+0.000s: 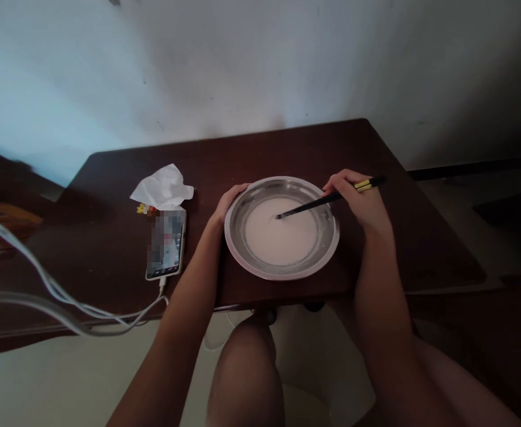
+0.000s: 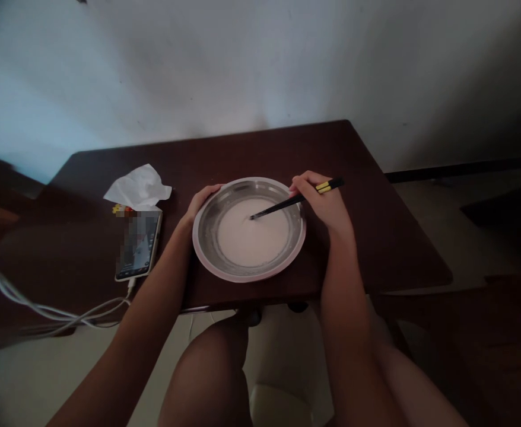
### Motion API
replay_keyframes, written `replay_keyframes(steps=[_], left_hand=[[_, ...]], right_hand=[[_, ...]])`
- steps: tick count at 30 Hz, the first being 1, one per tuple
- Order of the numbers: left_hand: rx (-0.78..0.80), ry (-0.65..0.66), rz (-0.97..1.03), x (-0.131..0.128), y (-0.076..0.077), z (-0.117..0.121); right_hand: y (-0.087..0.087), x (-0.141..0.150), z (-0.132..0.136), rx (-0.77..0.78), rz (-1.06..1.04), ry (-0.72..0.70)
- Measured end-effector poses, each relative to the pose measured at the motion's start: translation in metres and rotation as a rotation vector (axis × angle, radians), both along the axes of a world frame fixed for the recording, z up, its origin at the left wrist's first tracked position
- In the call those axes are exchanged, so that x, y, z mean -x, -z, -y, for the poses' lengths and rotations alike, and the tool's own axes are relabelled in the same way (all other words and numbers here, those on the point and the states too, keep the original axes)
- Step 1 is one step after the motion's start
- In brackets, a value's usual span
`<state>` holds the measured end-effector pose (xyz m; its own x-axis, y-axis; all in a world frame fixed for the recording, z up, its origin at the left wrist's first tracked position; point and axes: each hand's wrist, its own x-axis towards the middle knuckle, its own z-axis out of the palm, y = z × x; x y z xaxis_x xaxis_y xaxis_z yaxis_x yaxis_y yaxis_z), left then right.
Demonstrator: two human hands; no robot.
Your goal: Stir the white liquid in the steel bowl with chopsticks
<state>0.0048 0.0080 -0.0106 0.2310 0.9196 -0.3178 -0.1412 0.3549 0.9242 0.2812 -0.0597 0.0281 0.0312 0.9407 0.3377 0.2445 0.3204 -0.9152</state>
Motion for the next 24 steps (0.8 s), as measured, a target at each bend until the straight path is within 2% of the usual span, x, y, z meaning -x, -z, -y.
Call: replay_keyframes(steps=[2,6,10,14,19,24], left_hand=[[0.006,0.012,0.008,0.0009,0.0013,-0.0007],[-0.007,0.001,0.007,0.0018,0.0022,-0.0009],[0.01,-0.002,-0.012,0.0005,0.0003,-0.0004],[-0.007,-0.015,-0.015,-0.0003,-0.0017,0.0008],[0.024,-0.029,0.02,-0.0008,-0.0023,0.0008],[0.037,-0.056,0.029,-0.0012,0.0013,-0.0034]], right_hand=[[0.0005,-0.0017,-0.0004,0.015,-0.022,0.014],[0.0006,-0.0023,-0.0002,0.055,0.011,-0.081],[0.0009,-0.0012,0.0002,0.034,-0.023,-0.009],[0.0014,-0.0001,0.0003,0.077,0.006,-0.126],[0.0007,-0.0004,0.0002,0.001,-0.013,-0.001],[0.0008,0.0001,0.0001,0.067,0.019,-0.128]])
